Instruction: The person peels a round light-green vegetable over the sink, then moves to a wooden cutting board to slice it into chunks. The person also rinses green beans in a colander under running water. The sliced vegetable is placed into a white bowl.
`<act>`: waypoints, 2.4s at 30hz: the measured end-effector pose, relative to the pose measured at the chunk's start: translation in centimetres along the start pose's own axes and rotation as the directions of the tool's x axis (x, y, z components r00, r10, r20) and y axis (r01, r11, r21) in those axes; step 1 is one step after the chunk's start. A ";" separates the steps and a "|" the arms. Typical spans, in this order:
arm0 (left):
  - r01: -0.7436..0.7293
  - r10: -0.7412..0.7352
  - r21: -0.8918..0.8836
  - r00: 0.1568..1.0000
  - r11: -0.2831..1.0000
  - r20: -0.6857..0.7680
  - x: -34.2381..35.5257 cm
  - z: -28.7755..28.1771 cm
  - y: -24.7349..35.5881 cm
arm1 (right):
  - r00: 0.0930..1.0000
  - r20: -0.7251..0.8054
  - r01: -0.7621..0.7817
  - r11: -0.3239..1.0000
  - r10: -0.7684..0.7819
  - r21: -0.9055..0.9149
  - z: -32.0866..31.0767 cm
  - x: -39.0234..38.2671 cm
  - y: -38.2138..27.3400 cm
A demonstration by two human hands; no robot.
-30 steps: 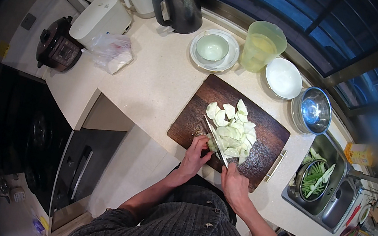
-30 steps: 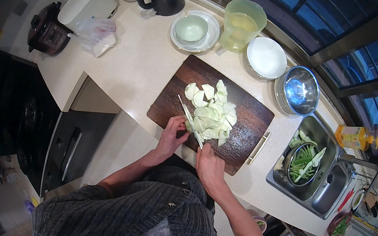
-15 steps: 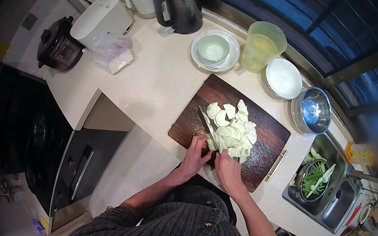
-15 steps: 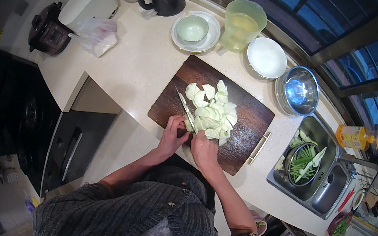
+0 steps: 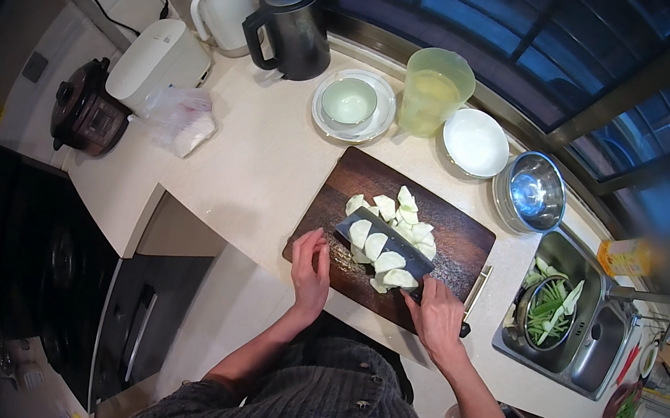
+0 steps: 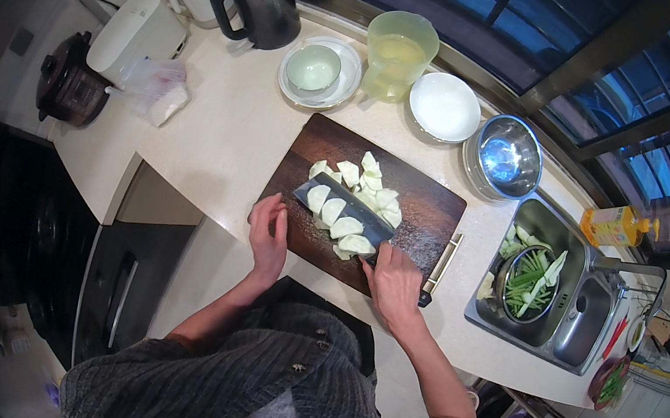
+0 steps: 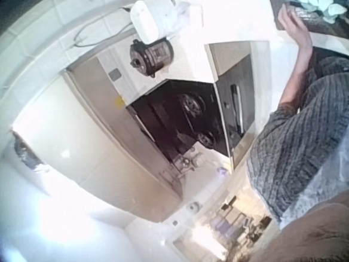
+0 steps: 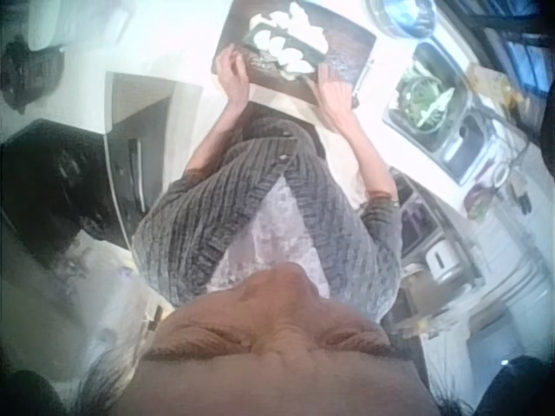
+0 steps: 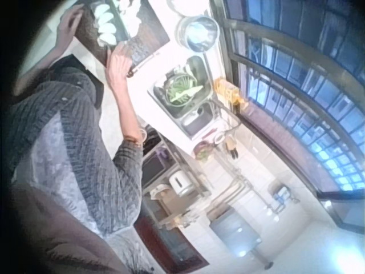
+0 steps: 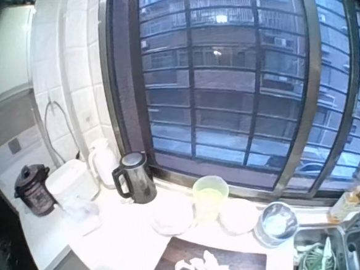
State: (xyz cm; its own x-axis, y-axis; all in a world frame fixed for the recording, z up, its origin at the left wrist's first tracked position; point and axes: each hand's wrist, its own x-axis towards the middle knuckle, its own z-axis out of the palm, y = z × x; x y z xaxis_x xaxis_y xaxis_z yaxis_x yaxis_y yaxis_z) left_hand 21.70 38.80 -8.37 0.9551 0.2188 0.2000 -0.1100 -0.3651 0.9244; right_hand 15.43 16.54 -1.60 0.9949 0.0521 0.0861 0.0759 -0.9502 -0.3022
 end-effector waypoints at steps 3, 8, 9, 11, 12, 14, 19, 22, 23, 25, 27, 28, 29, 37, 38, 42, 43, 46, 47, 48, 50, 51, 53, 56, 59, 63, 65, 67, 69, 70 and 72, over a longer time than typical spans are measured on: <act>-0.441 0.407 0.098 0.878 0.892 0.251 0.8 0.8 3.1 | 0.999 -0.044 0.013 0.999 -0.015 -0.030 0.1 0.3 0.5; -0.572 0.467 -0.038 0.626 0.819 0.625 1.4 5.5 5.1 | 0.999 0.000 0.052 0.993 -0.053 -0.110 -0.3 0.6 0.9; -0.561 0.456 -0.043 0.622 0.827 0.636 1.6 6.0 4.7 | 0.997 -0.023 0.070 0.990 -0.073 -0.126 -0.5 0.5 1.0; -0.543 0.445 -0.054 0.624 0.838 0.642 1.9 6.6 3.3 | 0.998 0.016 0.057 0.984 -0.056 -0.168 -0.9 0.3 1.6; -0.535 0.445 -0.060 0.631 0.843 0.636 1.9 6.9 2.6 | 0.998 0.027 0.056 0.981 -0.052 -0.184 -1.2 0.0 1.9; -0.544 0.470 -0.075 0.638 0.835 0.610 2.1 7.4 1.1 | 0.998 0.042 0.057 0.973 -0.049 -0.225 -1.7 -0.7 2.8; -0.463 0.417 -0.080 0.692 0.883 0.590 3.5 8.0 -0.9 | 0.998 0.062 -0.002 0.958 0.021 -0.288 -4.3 -4.4 5.5; -0.666 0.570 -0.016 0.625 0.745 0.534 4.7 8.4 -0.5 | 0.990 -0.023 -0.142 0.986 0.141 -0.088 -5.6 -7.5 7.2; -0.596 0.514 -0.029 0.665 0.802 0.542 5.3 9.2 -0.1 | 0.980 -0.054 -0.189 0.982 0.189 0.008 -5.6 -8.5 7.8; -0.469 0.424 -0.059 0.728 0.881 0.539 7.0 11.3 0.6 | 0.872 0.050 -0.484 0.842 0.488 0.239 -4.4 -9.9 8.2; -0.200 0.228 -0.109 0.826 0.974 0.516 9.3 15.7 1.6 | 0.731 0.150 -0.643 0.599 0.666 0.477 -2.0 -10.5 8.4; 0.053 0.026 -0.123 0.823 0.991 0.568 10.6 17.9 1.8 | 0.717 0.195 -0.616 0.475 0.670 0.629 -1.1 -11.0 8.6; 0.093 -0.027 -0.087 0.822 0.992 0.569 12.2 20.3 2.0 | 0.648 0.307 -0.645 0.287 0.697 0.709 0.2 -11.1 8.6; 0.120 -0.364 0.485 0.816 0.866 0.448 19.1 30.1 1.9 | 0.693 0.349 -0.587 0.212 0.631 0.781 6.0 -10.5 8.5; 0.073 -0.358 0.552 0.829 0.831 0.429 19.3 30.3 2.2 | 0.735 0.288 -0.607 0.406 0.613 0.684 6.1 -10.4 8.6; 0.066 -0.458 0.672 0.780 0.737 0.426 20.2 30.9 3.8 | 0.874 0.122 -0.486 0.854 0.471 0.185 6.0 -9.7 9.0; 0.086 -0.476 0.680 0.777 0.728 0.411 20.4 31.0 4.1 | 0.884 0.116 -0.467 0.869 0.453 0.166 5.9 -9.6 9.1; 0.116 -0.484 0.688 0.792 0.717 0.371 20.6 31.0 4.6 | 0.905 0.114 -0.421 0.898 0.409 0.124 6.1 -9.1 9.1; 0.114 -0.473 0.680 0.800 0.725 0.370 20.6 31.1 4.7 | 0.904 0.120 -0.424 0.898 0.411 0.117 6.3 -9.0 9.1; 0.165 -0.471 0.623 0.802 0.765 0.366 20.6 31.0 4.6 | 0.898 0.126 -0.434 0.895 0.421 0.103 6.4 -9.0 9.1; 0.252 -0.456 0.480 0.808 0.840 0.374 20.4 30.8 4.5 | 0.896 0.151 -0.426 0.904 0.417 0.030 6.7 -8.9 9.0; 0.333 -0.478 0.394 0.799 0.857 0.364 20.4 30.8 4.6 | 0.893 0.167 -0.421 0.907 0.418 -0.014 6.8 -8.9 9.0; 0.473 -0.512 0.195 0.781 0.859 0.358 20.3 30.6 4.8 | 0.906 0.174 -0.393 0.920 0.385 0.009 7.0 -8.9 9.0; 0.546 -0.478 -0.042 0.765 0.837 0.431 20.1 30.3 5.8 | 0.915 0.186 -0.364 0.931 0.357 0.008 6.9 -8.8 9.3; 0.527 -0.453 -0.059 0.778 0.848 0.434 19.4 30.2 6.7 | 0.912 0.148 -0.392 0.919 0.382 0.050 6.0 -9.5 9.8; 0.312 -0.268 -0.056 0.882 0.948 0.387 18.8 29.9 7.0 | 0.862 -0.090 -0.448 0.833 0.499 0.325 3.5 -13.4 11.7; -0.173 0.098 0.247 0.953 0.953 0.288 18.8 29.2 6.3 | 0.798 -0.132 -0.524 0.786 0.587 0.329 2.1 -15.9 13.5; -0.130 0.091 0.109 0.948 0.985 0.305 18.7 28.1 5.5 | 0.726 -0.177 -0.597 0.737 0.665 0.318 0.5 -19.2 15.8; -0.223 0.154 0.244 0.950 0.944 0.273 18.3 25.6 5.0 | 0.674 -0.228 -0.659 0.712 0.702 0.242 -1.1 -21.4 19.4; -0.299 0.236 0.250 0.938 0.921 0.254 18.2 23.8 5.3 | 0.628 -0.227 -0.702 0.668 0.744 0.246 -2.1 -22.3 21.5; -0.003 0.029 -0.087 0.954 0.996 0.298 16.1 20.1 6.3 | 0.553 -0.313 -0.690 0.635 0.772 0.348 -3.8 -24.2 26.2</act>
State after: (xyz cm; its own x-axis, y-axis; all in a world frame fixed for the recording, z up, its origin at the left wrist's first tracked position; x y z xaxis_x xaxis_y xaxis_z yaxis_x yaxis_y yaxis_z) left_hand 41.93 21.85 -5.83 0.9901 -0.0712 0.1212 -0.1366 -0.2853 0.9486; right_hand -6.90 -10.81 -8.00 0.5879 -0.8012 0.1112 -0.6154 -0.5323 -0.5814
